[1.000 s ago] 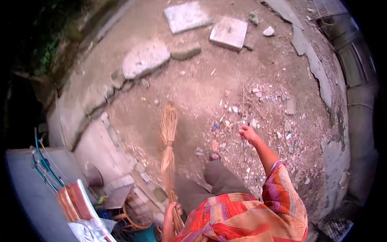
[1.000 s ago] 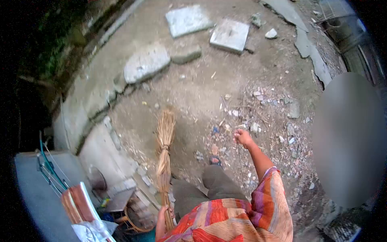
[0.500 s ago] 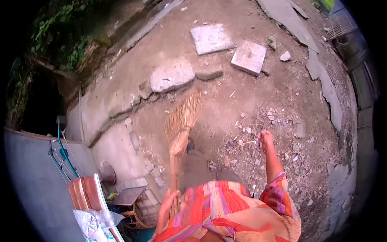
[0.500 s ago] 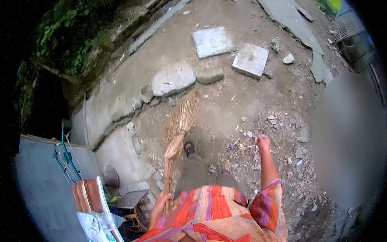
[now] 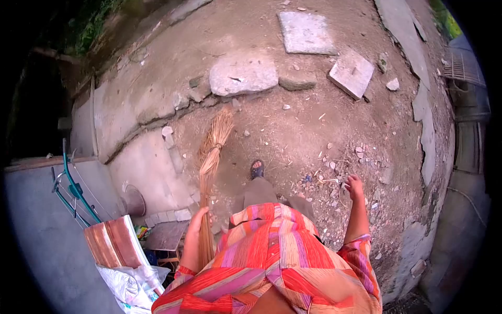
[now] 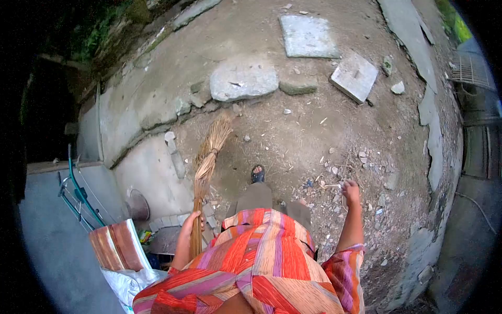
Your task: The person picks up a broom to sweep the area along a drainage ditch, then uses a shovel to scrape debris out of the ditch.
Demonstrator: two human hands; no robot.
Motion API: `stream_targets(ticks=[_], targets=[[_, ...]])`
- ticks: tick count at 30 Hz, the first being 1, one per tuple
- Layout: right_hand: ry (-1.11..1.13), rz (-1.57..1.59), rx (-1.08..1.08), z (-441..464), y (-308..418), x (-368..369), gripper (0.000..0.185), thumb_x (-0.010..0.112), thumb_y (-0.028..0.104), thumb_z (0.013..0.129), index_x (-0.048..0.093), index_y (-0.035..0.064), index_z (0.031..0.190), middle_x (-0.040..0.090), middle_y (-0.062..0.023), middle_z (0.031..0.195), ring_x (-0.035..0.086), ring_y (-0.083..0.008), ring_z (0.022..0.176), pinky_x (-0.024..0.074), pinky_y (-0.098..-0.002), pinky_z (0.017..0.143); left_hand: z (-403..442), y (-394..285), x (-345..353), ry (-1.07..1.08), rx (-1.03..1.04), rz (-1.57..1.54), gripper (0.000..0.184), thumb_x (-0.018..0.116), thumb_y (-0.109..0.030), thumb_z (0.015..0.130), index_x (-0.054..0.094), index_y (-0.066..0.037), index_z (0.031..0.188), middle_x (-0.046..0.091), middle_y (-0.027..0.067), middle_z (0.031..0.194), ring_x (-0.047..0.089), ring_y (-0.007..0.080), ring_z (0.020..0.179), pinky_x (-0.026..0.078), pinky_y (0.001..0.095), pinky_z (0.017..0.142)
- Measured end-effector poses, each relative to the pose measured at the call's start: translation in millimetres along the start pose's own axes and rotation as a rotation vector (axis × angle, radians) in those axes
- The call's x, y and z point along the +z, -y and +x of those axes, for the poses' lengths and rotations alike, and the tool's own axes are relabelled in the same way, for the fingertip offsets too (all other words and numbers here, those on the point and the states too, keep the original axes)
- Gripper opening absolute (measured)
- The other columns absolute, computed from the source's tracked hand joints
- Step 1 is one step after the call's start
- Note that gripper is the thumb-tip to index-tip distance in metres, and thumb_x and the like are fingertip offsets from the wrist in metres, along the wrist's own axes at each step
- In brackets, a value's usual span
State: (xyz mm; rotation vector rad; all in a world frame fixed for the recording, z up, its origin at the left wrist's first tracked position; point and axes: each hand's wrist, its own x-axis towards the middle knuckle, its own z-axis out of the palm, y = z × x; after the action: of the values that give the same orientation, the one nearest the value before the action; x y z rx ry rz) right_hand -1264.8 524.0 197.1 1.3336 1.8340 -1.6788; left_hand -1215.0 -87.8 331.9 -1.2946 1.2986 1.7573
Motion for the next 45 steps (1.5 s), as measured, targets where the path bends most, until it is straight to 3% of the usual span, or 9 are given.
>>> stream_targets(ticks=[5,14,18,20,24,28,30,34,45], targets=[[0.304,-0.239,-0.010,-37,12,68,0.022,0.050,0.017,0.081,0.050,0.0072,0.101,0.054,0.0000,0.080,0.051,-0.0112,0.068,0.0423,-0.0251,0.056,13,-10,-44,-0.010,-0.099,0.002,0.023,0.058,-0.031,0.071,0.052,-0.010,0.074,0.051,0.0027,0.061,0.050,0.0134,0.049,0.041,0.0268,0.043],[0.320,-0.534,-0.018,-21,64,124,0.027,0.050,0.012,0.079,0.050,0.0041,0.105,0.056,-0.0045,0.082,0.053,-0.0145,0.070,0.0437,-0.0278,0.060,35,52,-57,0.043,-0.153,-0.370,0.029,0.058,-0.028,0.071,0.057,-0.004,0.088,0.055,0.0042,0.068,0.052,0.0157,0.058,0.042,0.0273,0.056],[0.366,-0.498,-0.046,9,96,151,0.026,0.051,0.013,0.080,0.050,0.0047,0.104,0.057,-0.0049,0.083,0.054,-0.0147,0.071,0.0436,-0.0271,0.060,-32,4,-8,0.100,-0.220,-0.501,0.028,0.053,-0.019,0.077,0.051,-0.002,0.100,0.055,0.0080,0.084,0.054,0.0181,0.071,0.044,0.0284,0.063],[0.411,-0.540,-0.055,19,116,170,0.026,0.052,0.015,0.081,0.049,0.0051,0.105,0.057,-0.0057,0.084,0.055,-0.0142,0.072,0.0436,-0.0262,0.059,-66,-8,17,0.089,0.521,-0.147,0.027,0.048,-0.005,0.079,0.046,-0.001,0.106,0.048,0.0042,0.089,0.048,0.0127,0.080,0.040,0.0238,0.070],[0.513,-0.635,-0.100,40,158,209,0.026,0.051,0.015,0.080,0.050,0.0066,0.104,0.057,-0.0053,0.085,0.055,-0.0146,0.073,0.0444,-0.0274,0.062,-28,23,22,0.016,0.658,0.228,0.032,0.043,0.002,0.080,0.041,-0.002,0.112,0.042,0.0014,0.088,0.042,0.0109,0.077,0.034,0.0193,0.071],[0.620,-0.840,-0.060,89,190,244,0.025,0.049,0.016,0.081,0.050,0.0064,0.104,0.058,-0.0062,0.086,0.055,-0.0151,0.073,0.0447,-0.0274,0.061,-45,-9,69,-0.010,0.606,-0.081,0.034,0.044,0.000,0.082,0.040,-0.001,0.115,0.043,0.0032,0.085,0.043,0.0143,0.076,0.034,0.0212,0.072],[0.688,-0.909,-0.071,107,216,261,0.025,0.048,0.016,0.081,0.050,0.0062,0.105,0.057,-0.0064,0.087,0.055,-0.0151,0.073,0.0447,-0.0272,0.061,-53,-31,87,-0.103,0.353,-0.098,0.036,0.045,-0.002,0.082,0.038,-0.002,0.117,0.046,0.0074,0.089,0.046,0.0180,0.080,0.036,0.0231,0.074],[0.756,-1.005,-0.116,123,273,309,0.025,0.047,0.014,0.081,0.049,0.0057,0.105,0.057,-0.0059,0.086,0.055,-0.0150,0.072,0.0446,-0.0269,0.060,-86,-84,143,-0.386,0.656,0.258,0.029,0.046,-0.008,0.082,0.045,-0.003,0.110,0.051,0.0082,0.086,0.050,0.0184,0.076,0.040,0.0262,0.070],[0.909,-1.210,-0.341,138,378,437,0.026,0.048,0.018,0.082,0.048,0.0058,0.104,0.056,-0.0066,0.083,0.055,-0.0150,0.070,0.0456,-0.0275,0.059,20,107,216,-0.152,0.198,-1.084,0.023,0.049,-0.017,0.080,0.052,-0.004,0.099,0.053,0.0072,0.077,0.051,0.0174,0.067,0.042,0.0282,0.063]])
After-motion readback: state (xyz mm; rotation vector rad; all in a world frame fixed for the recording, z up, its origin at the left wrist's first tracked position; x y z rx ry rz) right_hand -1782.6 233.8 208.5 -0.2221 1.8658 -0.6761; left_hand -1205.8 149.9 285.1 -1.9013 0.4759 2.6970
